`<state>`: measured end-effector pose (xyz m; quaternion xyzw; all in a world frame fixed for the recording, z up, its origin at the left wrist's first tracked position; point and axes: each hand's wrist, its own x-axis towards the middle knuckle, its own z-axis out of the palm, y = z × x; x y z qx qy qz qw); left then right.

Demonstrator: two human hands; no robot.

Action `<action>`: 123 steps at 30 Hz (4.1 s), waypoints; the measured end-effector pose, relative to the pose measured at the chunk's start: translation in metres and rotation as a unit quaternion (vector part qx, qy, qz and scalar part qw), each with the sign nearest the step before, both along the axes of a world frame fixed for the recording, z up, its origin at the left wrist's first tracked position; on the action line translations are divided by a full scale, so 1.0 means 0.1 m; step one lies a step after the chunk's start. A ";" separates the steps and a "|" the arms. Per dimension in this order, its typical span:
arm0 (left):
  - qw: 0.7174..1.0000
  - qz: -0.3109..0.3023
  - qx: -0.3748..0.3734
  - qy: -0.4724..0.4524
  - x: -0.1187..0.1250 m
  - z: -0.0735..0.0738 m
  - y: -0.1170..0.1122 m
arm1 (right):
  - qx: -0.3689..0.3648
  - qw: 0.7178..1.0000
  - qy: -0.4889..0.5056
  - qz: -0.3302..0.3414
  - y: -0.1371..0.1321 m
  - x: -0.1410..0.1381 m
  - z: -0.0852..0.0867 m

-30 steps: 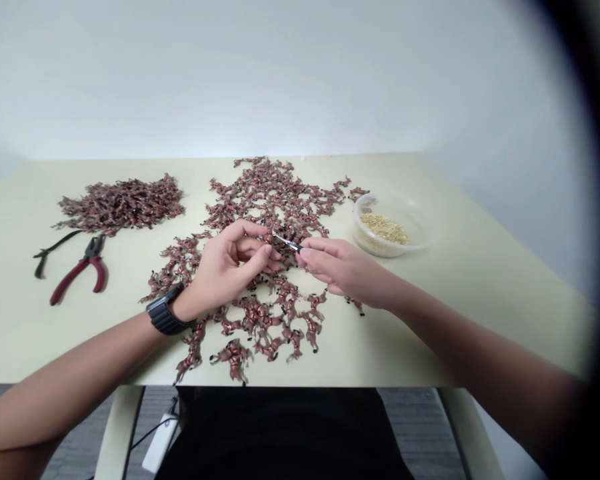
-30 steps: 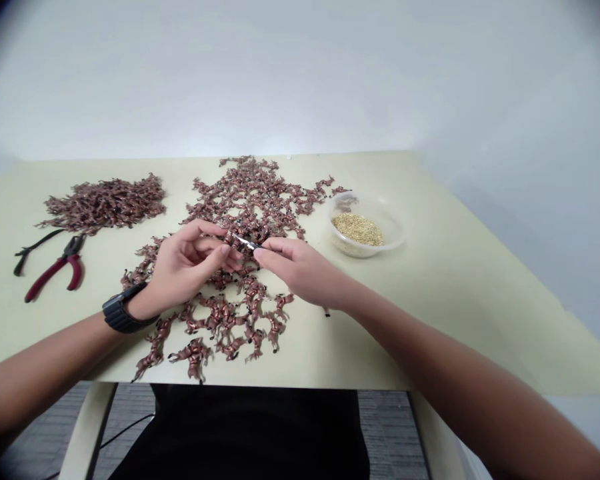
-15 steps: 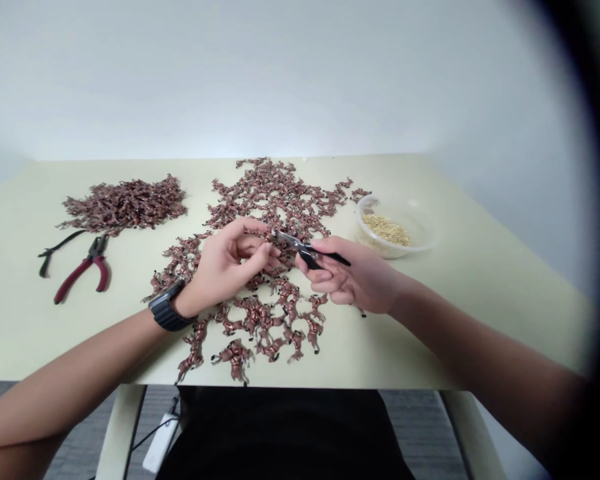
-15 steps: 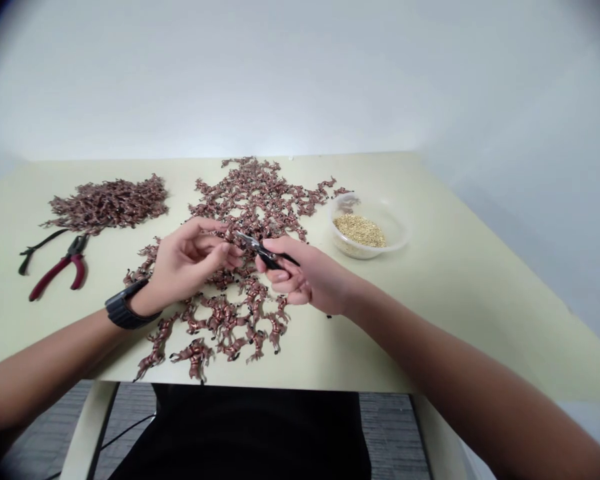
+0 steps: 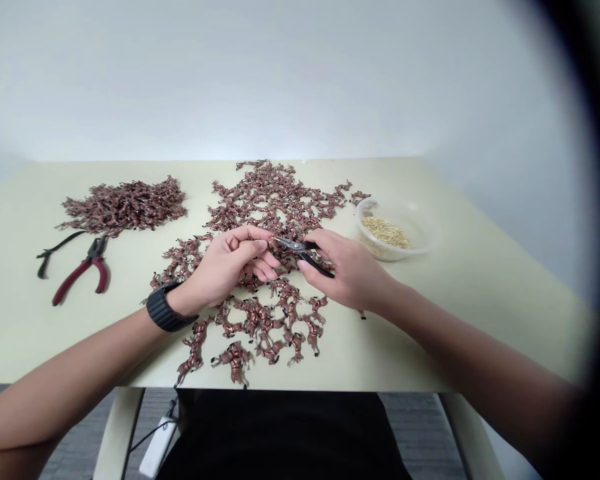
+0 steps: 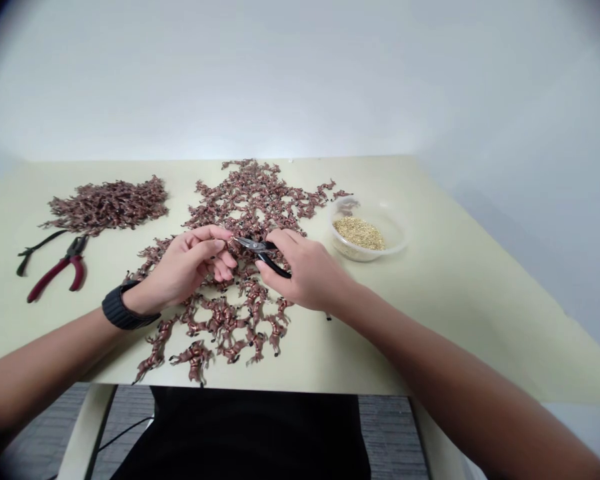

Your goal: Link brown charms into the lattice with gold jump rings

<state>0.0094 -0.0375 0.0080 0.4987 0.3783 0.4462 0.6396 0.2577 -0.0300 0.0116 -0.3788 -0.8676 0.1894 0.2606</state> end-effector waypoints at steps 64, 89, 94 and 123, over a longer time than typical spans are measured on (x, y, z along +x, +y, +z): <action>0.945 -0.230 -0.155 -0.174 -0.03 0.03 -0.06 | 0.190 0.981 -0.027 0.023 0.07 0.02 -0.15; 0.999 0.006 0.034 -0.002 0.02 -0.10 -0.05 | 0.100 0.995 0.019 -0.014 -0.03 -0.09 -0.22; 0.983 0.118 0.128 0.054 0.09 -0.12 -0.12 | -0.076 0.991 0.111 -0.015 -0.15 -0.21 -0.21; 0.999 -0.003 0.034 0.013 0.00 -0.09 0.05 | -0.030 0.996 0.081 -0.025 -0.01 -0.10 -0.20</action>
